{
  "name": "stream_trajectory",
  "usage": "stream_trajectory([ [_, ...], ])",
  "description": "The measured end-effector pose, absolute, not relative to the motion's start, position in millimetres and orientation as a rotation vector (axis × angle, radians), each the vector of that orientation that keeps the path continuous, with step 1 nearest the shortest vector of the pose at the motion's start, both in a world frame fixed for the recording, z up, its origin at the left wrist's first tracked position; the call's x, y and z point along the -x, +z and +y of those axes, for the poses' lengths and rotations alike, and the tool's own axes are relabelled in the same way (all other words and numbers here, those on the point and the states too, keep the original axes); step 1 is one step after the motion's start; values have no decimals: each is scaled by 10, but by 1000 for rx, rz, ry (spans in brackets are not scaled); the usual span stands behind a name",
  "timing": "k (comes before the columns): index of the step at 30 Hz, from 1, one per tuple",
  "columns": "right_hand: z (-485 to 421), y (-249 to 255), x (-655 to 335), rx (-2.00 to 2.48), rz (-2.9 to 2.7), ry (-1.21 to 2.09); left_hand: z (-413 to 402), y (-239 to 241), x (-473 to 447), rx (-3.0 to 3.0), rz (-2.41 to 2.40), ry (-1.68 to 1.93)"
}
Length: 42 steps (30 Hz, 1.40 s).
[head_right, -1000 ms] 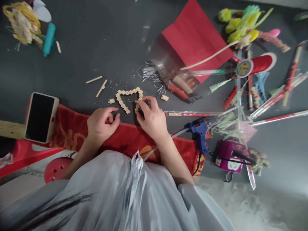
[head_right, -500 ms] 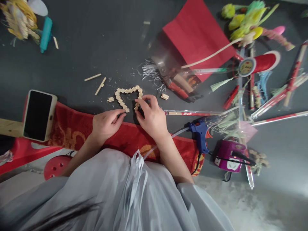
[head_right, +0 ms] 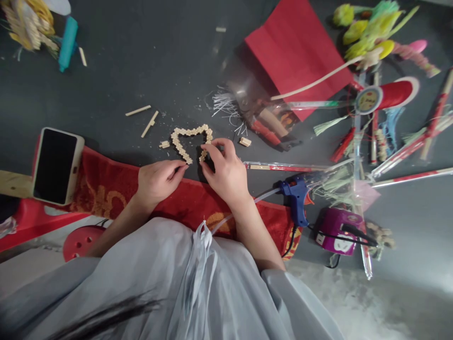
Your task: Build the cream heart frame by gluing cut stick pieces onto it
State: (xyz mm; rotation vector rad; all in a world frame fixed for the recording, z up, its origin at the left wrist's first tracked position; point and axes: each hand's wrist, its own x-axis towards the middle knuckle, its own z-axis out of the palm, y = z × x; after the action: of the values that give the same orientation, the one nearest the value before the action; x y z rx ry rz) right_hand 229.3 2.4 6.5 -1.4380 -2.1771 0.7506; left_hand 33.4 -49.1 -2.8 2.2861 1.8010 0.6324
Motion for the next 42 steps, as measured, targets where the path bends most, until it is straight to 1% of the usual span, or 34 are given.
stream_trajectory([
  [8, 22, 27, -2297, 1427, -2184, 693, -476, -49, -331, -2440, 1776, 771],
  [23, 51, -18, -2334, 1385, -2164, 698, -457, -20, -342, -2461, 1765, 810],
  [33, 60, -16, -2339, 1397, -2166, 710, -514, 39, -503, -2690, 1678, 639],
  [39, 66, -9, -2344, 1420, -2181, 720, -525, 10, -548, -2636, 1715, 392],
  [42, 72, -15, -2347, 1384, -2174, 698, -527, 8, -536, -2612, 1689, 372],
])
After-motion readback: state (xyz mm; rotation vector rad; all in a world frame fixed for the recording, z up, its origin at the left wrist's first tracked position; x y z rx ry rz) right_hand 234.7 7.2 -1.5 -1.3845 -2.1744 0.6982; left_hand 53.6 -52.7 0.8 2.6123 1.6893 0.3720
